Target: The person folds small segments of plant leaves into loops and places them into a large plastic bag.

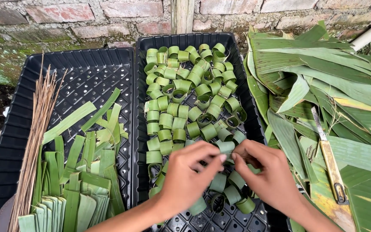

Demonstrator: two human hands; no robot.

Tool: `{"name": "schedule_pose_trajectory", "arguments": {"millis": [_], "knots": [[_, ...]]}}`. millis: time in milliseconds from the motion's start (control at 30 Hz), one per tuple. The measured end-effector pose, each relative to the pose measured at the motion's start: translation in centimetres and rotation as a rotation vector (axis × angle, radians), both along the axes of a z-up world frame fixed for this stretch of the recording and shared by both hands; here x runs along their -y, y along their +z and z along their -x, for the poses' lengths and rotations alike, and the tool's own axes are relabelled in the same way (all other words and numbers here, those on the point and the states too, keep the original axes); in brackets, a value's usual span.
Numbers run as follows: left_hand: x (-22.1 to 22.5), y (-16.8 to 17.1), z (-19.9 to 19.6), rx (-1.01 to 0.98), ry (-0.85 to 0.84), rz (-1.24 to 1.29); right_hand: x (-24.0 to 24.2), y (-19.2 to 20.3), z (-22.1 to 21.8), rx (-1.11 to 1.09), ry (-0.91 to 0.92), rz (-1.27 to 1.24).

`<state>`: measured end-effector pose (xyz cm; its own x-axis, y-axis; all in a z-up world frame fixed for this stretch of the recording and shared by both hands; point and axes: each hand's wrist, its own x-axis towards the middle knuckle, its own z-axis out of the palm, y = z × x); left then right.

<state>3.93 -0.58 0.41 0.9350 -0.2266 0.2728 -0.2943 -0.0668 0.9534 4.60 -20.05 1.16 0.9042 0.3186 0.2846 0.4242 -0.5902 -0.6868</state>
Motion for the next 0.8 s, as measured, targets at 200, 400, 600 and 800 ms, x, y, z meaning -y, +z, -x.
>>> {"name": "schedule_pose_trajectory", "arguments": {"millis": [200,400,600,800], "knots": [[-1.1,-1.6,-2.0,-0.591,-0.151,0.446,0.4,0.5,-0.1,0.104,0.184,-0.049],[-1.3,-2.1,-1.9,-0.543,-0.234,0.493,0.4,1.0,-0.2,0.17,0.16,-0.023],[-1.5,-1.9,-1.4,-0.521,-0.089,0.198,1.3,1.9,1.0,0.34,0.1,0.138],[-1.7,-2.2,-1.7,-0.447,-0.043,0.114,2.0,4.0,5.6,0.468,-0.261,0.301]]}}
